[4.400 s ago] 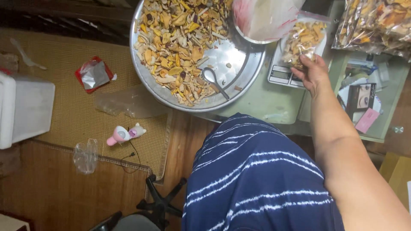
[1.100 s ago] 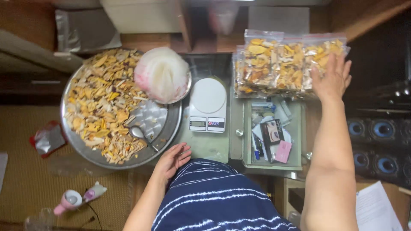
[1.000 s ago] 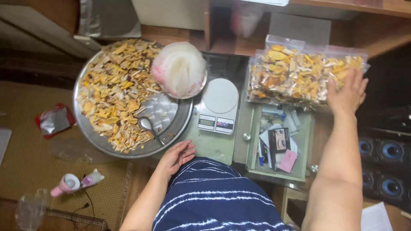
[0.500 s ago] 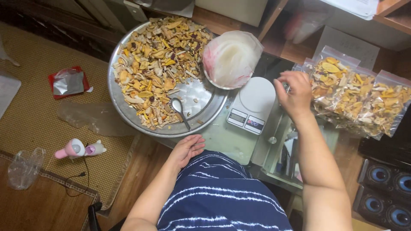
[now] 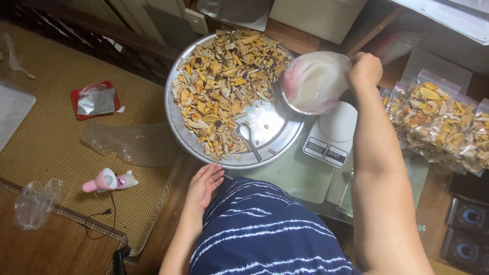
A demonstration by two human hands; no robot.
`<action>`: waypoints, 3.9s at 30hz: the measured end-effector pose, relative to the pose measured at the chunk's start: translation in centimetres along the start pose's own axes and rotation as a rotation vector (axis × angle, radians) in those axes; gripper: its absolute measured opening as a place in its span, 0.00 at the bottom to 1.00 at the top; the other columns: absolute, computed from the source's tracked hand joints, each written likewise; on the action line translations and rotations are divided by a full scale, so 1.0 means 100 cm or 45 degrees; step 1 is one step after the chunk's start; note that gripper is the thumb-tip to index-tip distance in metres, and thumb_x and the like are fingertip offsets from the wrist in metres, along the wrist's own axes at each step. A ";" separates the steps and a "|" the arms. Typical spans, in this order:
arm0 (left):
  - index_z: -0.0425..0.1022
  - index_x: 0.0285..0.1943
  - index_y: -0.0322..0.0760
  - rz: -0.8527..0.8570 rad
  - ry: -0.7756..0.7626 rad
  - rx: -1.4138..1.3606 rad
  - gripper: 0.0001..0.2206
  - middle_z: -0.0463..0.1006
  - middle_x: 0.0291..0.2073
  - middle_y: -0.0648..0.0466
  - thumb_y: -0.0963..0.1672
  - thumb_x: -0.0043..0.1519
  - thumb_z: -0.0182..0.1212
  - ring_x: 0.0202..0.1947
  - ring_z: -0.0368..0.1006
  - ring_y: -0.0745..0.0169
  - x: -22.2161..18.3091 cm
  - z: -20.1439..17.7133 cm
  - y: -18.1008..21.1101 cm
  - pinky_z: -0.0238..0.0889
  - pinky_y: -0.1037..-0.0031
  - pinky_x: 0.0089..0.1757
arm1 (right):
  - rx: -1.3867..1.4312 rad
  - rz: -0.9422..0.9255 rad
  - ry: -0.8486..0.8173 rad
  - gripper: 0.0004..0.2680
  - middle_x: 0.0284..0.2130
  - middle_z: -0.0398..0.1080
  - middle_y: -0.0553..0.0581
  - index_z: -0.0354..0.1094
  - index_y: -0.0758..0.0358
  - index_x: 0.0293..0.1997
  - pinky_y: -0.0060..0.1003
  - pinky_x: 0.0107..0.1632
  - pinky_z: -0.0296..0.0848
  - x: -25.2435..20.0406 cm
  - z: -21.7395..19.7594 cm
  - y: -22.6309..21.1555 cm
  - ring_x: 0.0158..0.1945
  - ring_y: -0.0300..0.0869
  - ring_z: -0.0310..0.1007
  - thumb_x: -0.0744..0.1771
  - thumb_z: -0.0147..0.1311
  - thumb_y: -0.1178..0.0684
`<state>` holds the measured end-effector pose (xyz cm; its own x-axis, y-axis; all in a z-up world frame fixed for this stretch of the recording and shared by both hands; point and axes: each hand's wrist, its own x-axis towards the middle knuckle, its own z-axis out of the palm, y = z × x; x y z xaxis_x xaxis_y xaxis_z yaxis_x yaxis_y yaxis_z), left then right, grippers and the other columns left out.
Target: The person uses a spoon to transfer dried mushrooms from a large metal tray into small plastic bags, then seals the bags by hand and places them on a scale or a finished stack.
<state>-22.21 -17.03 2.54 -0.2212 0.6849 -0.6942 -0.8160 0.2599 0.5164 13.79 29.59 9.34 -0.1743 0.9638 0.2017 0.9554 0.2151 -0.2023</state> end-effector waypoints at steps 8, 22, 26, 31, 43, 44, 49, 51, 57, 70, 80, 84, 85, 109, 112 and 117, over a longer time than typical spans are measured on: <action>0.73 0.59 0.29 0.208 0.123 0.177 0.16 0.79 0.48 0.44 0.43 0.65 0.59 0.47 0.76 0.56 0.028 -0.025 0.036 0.69 0.71 0.47 | 0.168 -0.290 0.845 0.02 0.33 0.71 0.56 0.67 0.65 0.42 0.38 0.40 0.72 -0.014 -0.053 -0.005 0.34 0.45 0.71 0.70 0.57 0.62; 0.65 0.73 0.45 0.226 -0.474 0.350 0.30 0.70 0.67 0.49 0.55 0.62 0.54 0.64 0.69 0.52 0.031 0.083 0.055 0.67 0.58 0.58 | 1.719 0.182 -0.223 0.04 0.31 0.74 0.64 0.69 0.73 0.48 0.39 0.24 0.80 -0.191 -0.095 -0.168 0.23 0.47 0.78 0.69 0.54 0.63; 0.65 0.72 0.35 -0.037 -0.779 0.219 0.42 0.78 0.59 0.44 0.66 0.61 0.45 0.52 0.79 0.55 0.074 0.060 0.050 0.77 0.61 0.47 | 1.711 0.245 -0.499 0.03 0.27 0.75 0.64 0.73 0.73 0.43 0.37 0.19 0.77 -0.208 -0.082 -0.166 0.18 0.43 0.75 0.67 0.57 0.64; 0.73 0.66 0.32 0.007 -0.715 0.571 0.21 0.83 0.49 0.46 0.47 0.67 0.58 0.48 0.81 0.58 0.027 0.079 0.049 0.78 0.69 0.44 | 1.593 0.359 -0.618 0.04 0.26 0.75 0.66 0.74 0.73 0.42 0.32 0.14 0.71 -0.221 -0.082 -0.153 0.13 0.39 0.70 0.66 0.57 0.64; 0.76 0.61 0.29 -0.030 -0.633 0.572 0.20 0.83 0.48 0.39 0.50 0.69 0.53 0.47 0.81 0.49 0.012 0.073 0.011 0.78 0.64 0.41 | 1.577 0.448 -0.777 0.05 0.26 0.76 0.67 0.73 0.74 0.43 0.27 0.11 0.62 -0.238 -0.060 -0.130 0.10 0.37 0.66 0.66 0.55 0.64; 0.75 0.61 0.28 -0.020 -0.639 0.574 0.21 0.82 0.49 0.38 0.50 0.69 0.53 0.48 0.81 0.46 0.011 0.071 0.011 0.79 0.63 0.41 | 1.573 0.452 -0.773 0.05 0.26 0.77 0.66 0.73 0.73 0.44 0.27 0.10 0.61 -0.237 -0.058 -0.129 0.10 0.37 0.66 0.66 0.55 0.64; 0.77 0.53 0.25 0.030 -0.508 0.640 0.12 0.84 0.41 0.40 0.42 0.66 0.60 0.41 0.83 0.53 -0.004 0.077 0.007 0.79 0.70 0.38 | 1.551 0.443 -0.819 0.05 0.26 0.77 0.66 0.73 0.73 0.44 0.25 0.11 0.61 -0.238 -0.049 -0.123 0.10 0.36 0.66 0.66 0.56 0.63; 0.79 0.46 0.26 0.033 -0.443 0.639 0.08 0.85 0.35 0.42 0.41 0.65 0.61 0.36 0.83 0.55 -0.003 0.077 0.003 0.79 0.72 0.36 | 1.547 0.440 -0.829 0.05 0.26 0.77 0.66 0.73 0.73 0.44 0.25 0.12 0.62 -0.239 -0.048 -0.122 0.11 0.36 0.67 0.66 0.56 0.63; 0.79 0.34 0.30 0.411 -0.297 0.656 0.06 0.78 0.18 0.52 0.39 0.59 0.73 0.22 0.75 0.73 -0.004 0.088 -0.005 0.71 0.84 0.28 | 0.869 -0.385 0.028 0.13 0.52 0.73 0.62 0.75 0.57 0.56 0.48 0.52 0.72 -0.255 -0.056 -0.142 0.50 0.57 0.74 0.66 0.66 0.53; 0.81 0.27 0.45 0.988 -0.271 1.255 0.07 0.75 0.13 0.58 0.44 0.58 0.71 0.18 0.72 0.67 -0.039 0.154 -0.016 0.65 0.81 0.25 | 1.619 0.025 -0.559 0.04 0.21 0.78 0.57 0.78 0.64 0.39 0.34 0.32 0.76 -0.270 -0.074 -0.172 0.27 0.32 0.71 0.66 0.57 0.60; 0.74 0.44 0.40 1.333 0.000 1.494 0.14 0.75 0.32 0.50 0.37 0.49 0.65 0.31 0.78 0.43 -0.048 0.164 -0.024 0.73 0.61 0.34 | 0.975 -0.536 -0.327 0.09 0.26 0.77 0.59 0.75 0.57 0.50 0.43 0.33 0.79 -0.280 -0.047 -0.171 0.29 0.51 0.80 0.65 0.58 0.53; 0.75 0.42 0.40 1.563 0.207 1.532 0.13 0.73 0.35 0.53 0.34 0.51 0.57 0.34 0.76 0.47 -0.036 0.137 -0.012 0.72 0.67 0.37 | 0.607 -0.609 -0.249 0.11 0.29 0.76 0.56 0.74 0.56 0.47 0.43 0.32 0.78 -0.267 -0.044 -0.161 0.31 0.50 0.80 0.62 0.64 0.54; 0.76 0.43 0.41 1.573 0.232 1.555 0.12 0.74 0.36 0.53 0.35 0.53 0.57 0.34 0.77 0.45 -0.041 0.142 -0.006 0.72 0.63 0.36 | 0.594 -0.594 -0.255 0.13 0.31 0.76 0.54 0.74 0.54 0.49 0.42 0.33 0.78 -0.266 -0.042 -0.161 0.32 0.49 0.80 0.61 0.64 0.55; 0.85 0.47 0.36 1.208 0.718 1.713 0.17 0.83 0.34 0.41 0.36 0.52 0.53 0.39 0.79 0.35 -0.067 0.015 0.072 0.72 0.54 0.40 | 0.463 -0.145 -1.024 0.31 0.45 0.77 0.71 0.60 0.61 0.68 0.59 0.59 0.72 -0.267 0.073 -0.168 0.55 0.64 0.76 0.63 0.63 0.32; 0.85 0.49 0.39 1.002 0.714 1.621 0.18 0.84 0.37 0.42 0.38 0.53 0.53 0.42 0.79 0.37 -0.046 0.002 0.066 0.72 0.55 0.43 | 0.521 -0.005 -1.018 0.26 0.43 0.79 0.64 0.62 0.52 0.65 0.56 0.57 0.74 -0.268 0.106 -0.166 0.54 0.60 0.77 0.62 0.66 0.38; 0.85 0.49 0.42 0.780 0.711 1.652 0.17 0.85 0.36 0.44 0.40 0.54 0.54 0.42 0.80 0.39 -0.022 0.000 0.064 0.72 0.54 0.46 | 0.853 0.272 -0.829 0.14 0.34 0.78 0.58 0.75 0.45 0.53 0.49 0.48 0.76 -0.272 0.112 -0.163 0.44 0.54 0.80 0.63 0.62 0.49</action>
<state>-26.94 -16.88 7.34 -0.7454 0.6472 -0.1598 0.4175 0.6401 0.6450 0.27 1.61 -3.59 -0.3032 0.8480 -0.4347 0.6827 -0.1250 -0.7199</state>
